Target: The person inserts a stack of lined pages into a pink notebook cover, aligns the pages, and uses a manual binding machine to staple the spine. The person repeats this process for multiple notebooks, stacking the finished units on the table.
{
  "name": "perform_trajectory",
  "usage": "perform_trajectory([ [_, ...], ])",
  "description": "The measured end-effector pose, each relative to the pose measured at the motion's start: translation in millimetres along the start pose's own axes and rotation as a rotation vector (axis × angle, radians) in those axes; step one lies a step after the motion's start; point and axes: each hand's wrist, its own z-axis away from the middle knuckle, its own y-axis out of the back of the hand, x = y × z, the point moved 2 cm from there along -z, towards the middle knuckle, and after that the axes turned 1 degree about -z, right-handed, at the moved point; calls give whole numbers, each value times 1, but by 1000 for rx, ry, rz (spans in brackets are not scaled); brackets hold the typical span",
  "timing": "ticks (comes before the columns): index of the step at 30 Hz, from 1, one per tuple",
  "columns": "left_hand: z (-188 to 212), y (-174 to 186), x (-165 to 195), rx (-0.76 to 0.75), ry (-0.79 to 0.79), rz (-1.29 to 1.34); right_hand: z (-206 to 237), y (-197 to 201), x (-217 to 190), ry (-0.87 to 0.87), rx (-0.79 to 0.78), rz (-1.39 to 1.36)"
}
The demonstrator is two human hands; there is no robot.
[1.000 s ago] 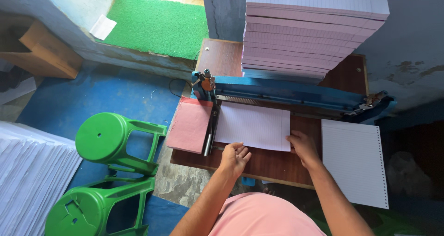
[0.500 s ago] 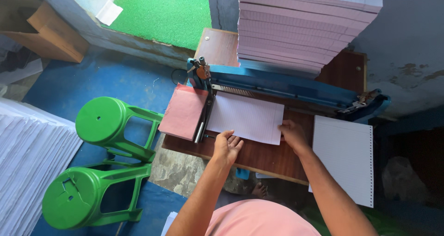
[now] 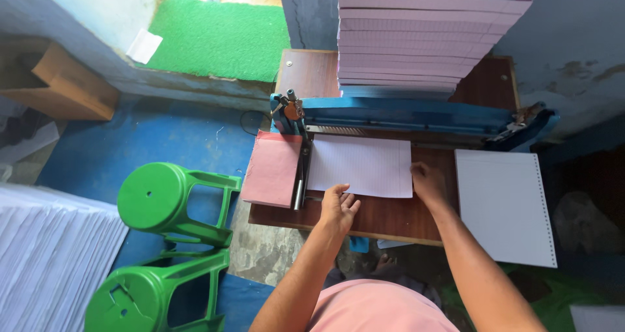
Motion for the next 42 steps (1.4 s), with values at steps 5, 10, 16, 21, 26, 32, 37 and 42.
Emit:
perform_trajectory([
  [5, 4, 12, 12, -55, 53, -65, 8, -12, -7, 114, 90, 63],
  [10, 14, 20, 16, -82, 70, -107, 22, -12, -17, 26, 0, -29],
  [16, 33, 15, 30, -85, 66, -166, 36, -16, -41, -75, -87, -35],
  [21, 37, 16, 36, -94, 85, -153, 35, -22, -42, -81, -89, -68],
  [26, 31, 19, 40, -86, 113, -131, 28, -26, -44, -40, -76, -38],
  [32, 20, 20, 40, -107, 97, -118, 21, -34, -48, -78, -59, 32],
  [37, 12, 20, 38, -73, 95, -159, 17, -34, -48, 12, 2, 89],
  [42, 3, 29, 35, -28, 76, -144, 18, -33, -46, -73, -61, -12],
])
